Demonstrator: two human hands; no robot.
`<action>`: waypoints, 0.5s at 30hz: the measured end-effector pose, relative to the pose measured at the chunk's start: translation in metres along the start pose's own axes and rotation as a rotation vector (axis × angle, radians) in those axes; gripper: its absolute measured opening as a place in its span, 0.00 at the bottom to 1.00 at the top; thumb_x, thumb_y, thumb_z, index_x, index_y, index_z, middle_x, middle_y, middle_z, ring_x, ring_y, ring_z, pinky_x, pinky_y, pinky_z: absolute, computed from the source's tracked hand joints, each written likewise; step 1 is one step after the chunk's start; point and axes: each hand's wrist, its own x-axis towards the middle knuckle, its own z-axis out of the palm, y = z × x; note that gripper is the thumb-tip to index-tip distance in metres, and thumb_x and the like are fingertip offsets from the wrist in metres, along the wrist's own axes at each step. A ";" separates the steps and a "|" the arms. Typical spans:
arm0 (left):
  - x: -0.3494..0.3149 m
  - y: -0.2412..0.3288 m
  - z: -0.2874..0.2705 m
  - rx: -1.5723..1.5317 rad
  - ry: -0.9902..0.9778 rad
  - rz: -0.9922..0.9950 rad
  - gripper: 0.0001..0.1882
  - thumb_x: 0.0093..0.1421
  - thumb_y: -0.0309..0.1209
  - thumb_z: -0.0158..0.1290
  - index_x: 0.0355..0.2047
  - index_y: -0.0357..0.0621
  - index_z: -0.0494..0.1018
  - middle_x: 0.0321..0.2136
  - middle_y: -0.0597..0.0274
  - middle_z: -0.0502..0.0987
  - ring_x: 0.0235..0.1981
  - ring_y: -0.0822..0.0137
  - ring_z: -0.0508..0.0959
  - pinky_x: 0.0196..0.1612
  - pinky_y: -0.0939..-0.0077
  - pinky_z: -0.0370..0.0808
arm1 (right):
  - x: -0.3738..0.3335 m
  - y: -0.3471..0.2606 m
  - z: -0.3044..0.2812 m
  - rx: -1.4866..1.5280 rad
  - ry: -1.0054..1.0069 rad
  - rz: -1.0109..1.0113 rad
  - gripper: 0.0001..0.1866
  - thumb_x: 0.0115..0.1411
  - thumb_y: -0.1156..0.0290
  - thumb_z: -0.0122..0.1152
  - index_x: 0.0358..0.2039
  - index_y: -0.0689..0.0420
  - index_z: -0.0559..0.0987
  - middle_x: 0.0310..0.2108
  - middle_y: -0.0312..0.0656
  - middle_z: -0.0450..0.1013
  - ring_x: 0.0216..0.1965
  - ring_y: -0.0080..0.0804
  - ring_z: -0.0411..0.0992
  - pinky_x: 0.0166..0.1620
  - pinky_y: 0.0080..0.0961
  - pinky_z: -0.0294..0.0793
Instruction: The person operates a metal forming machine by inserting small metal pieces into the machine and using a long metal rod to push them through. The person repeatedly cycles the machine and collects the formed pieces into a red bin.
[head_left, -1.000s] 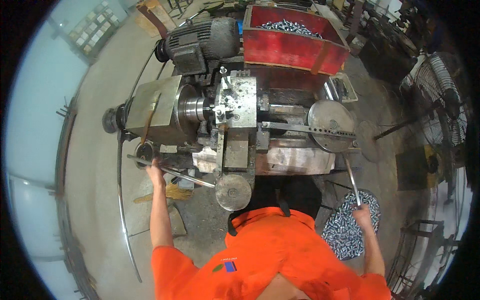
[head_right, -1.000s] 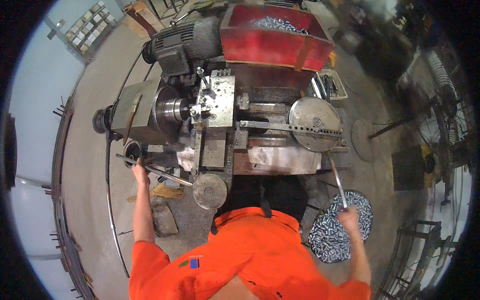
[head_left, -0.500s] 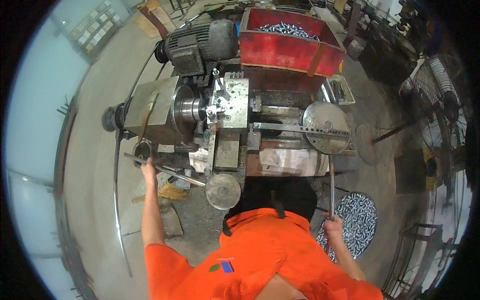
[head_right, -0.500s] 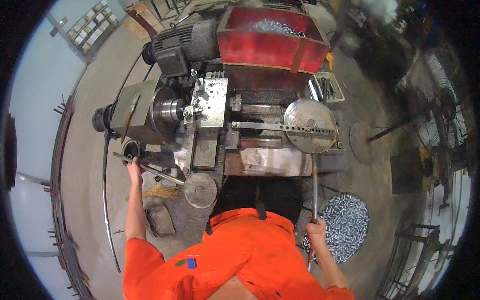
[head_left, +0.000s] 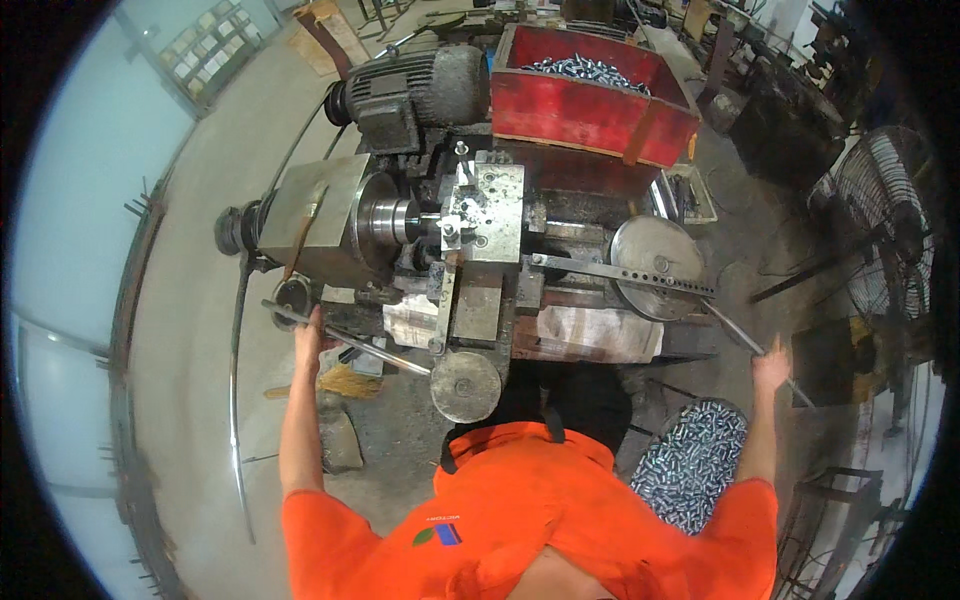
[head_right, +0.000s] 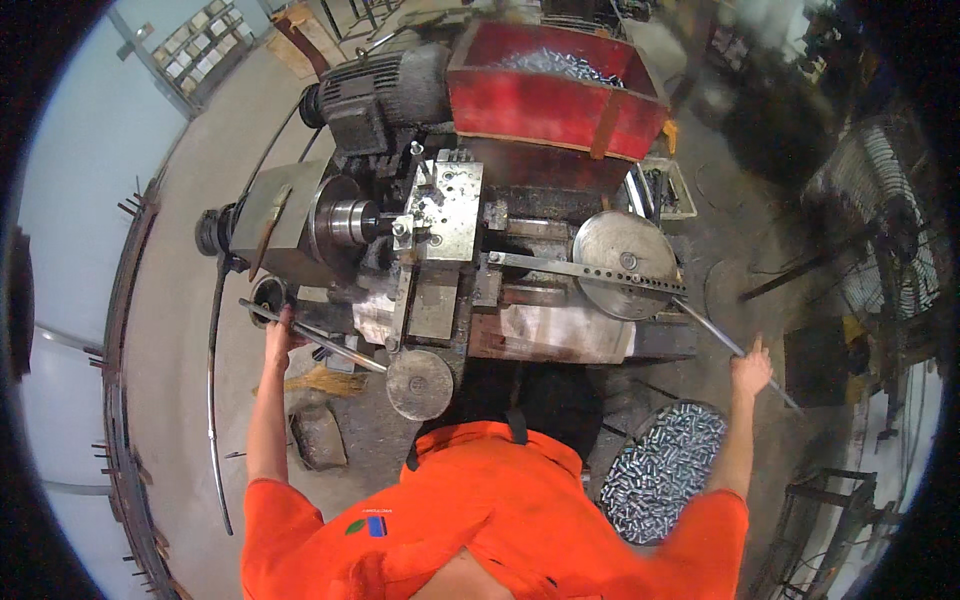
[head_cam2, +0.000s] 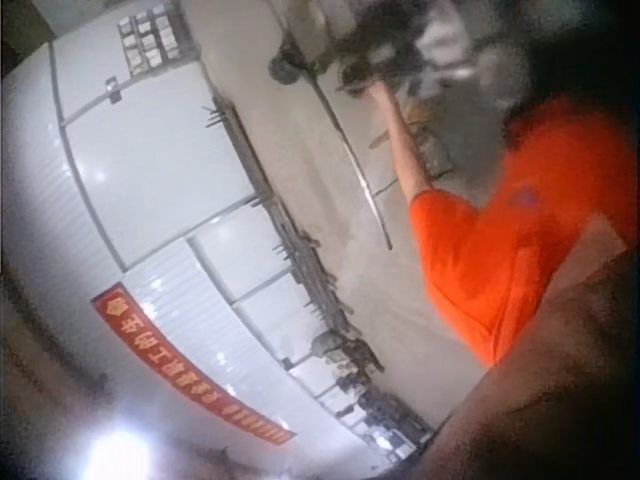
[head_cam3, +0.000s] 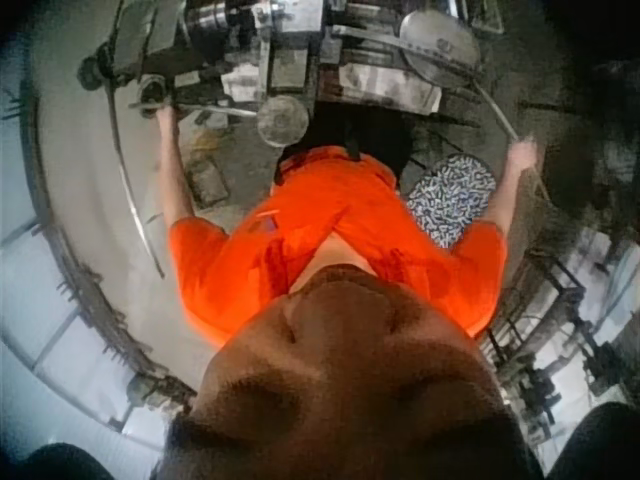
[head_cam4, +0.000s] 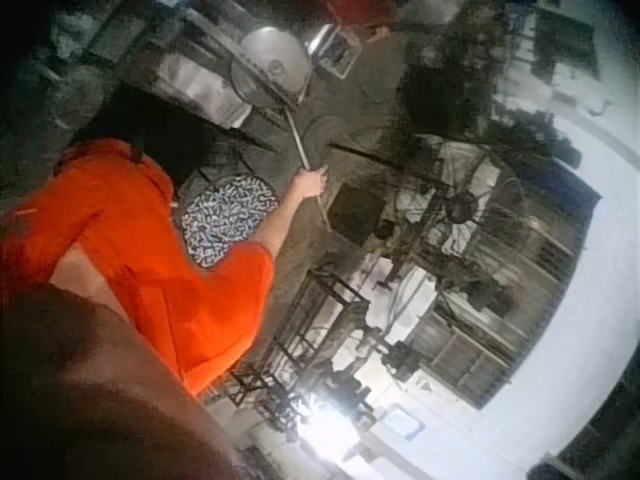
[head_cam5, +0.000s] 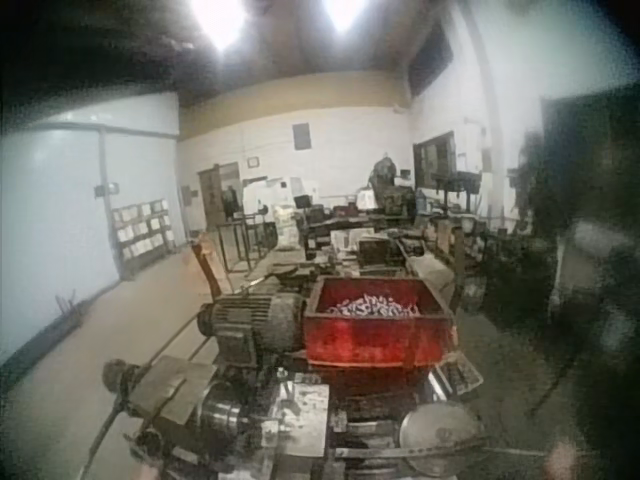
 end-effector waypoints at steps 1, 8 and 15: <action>0.001 -0.001 -0.002 -0.017 -0.057 -0.008 0.20 0.59 0.44 0.47 0.34 0.36 0.70 0.21 0.57 0.76 0.19 0.64 0.78 0.24 0.73 0.78 | 0.004 -0.010 0.003 0.000 0.078 0.036 0.37 0.38 0.66 0.59 0.54 0.59 0.67 0.39 0.51 0.71 0.39 0.51 0.70 0.45 0.43 0.68; 0.033 -0.121 -0.056 0.641 0.010 0.131 0.28 0.55 0.53 0.51 0.42 0.38 0.71 0.30 0.51 0.77 0.30 0.55 0.79 0.35 0.62 0.73 | -0.084 -0.100 -0.015 0.490 0.292 -0.267 0.43 0.36 0.72 0.58 0.58 0.57 0.62 0.58 0.57 0.57 0.58 0.55 0.56 0.61 0.41 0.53; 0.017 -0.158 0.022 1.230 0.089 0.169 0.23 0.52 0.51 0.52 0.29 0.41 0.75 0.28 0.47 0.78 0.33 0.47 0.78 0.36 0.55 0.74 | -0.162 -0.109 0.012 0.632 -0.260 -0.224 0.28 0.36 0.72 0.58 0.44 0.60 0.75 0.46 0.53 0.70 0.47 0.49 0.69 0.51 0.33 0.68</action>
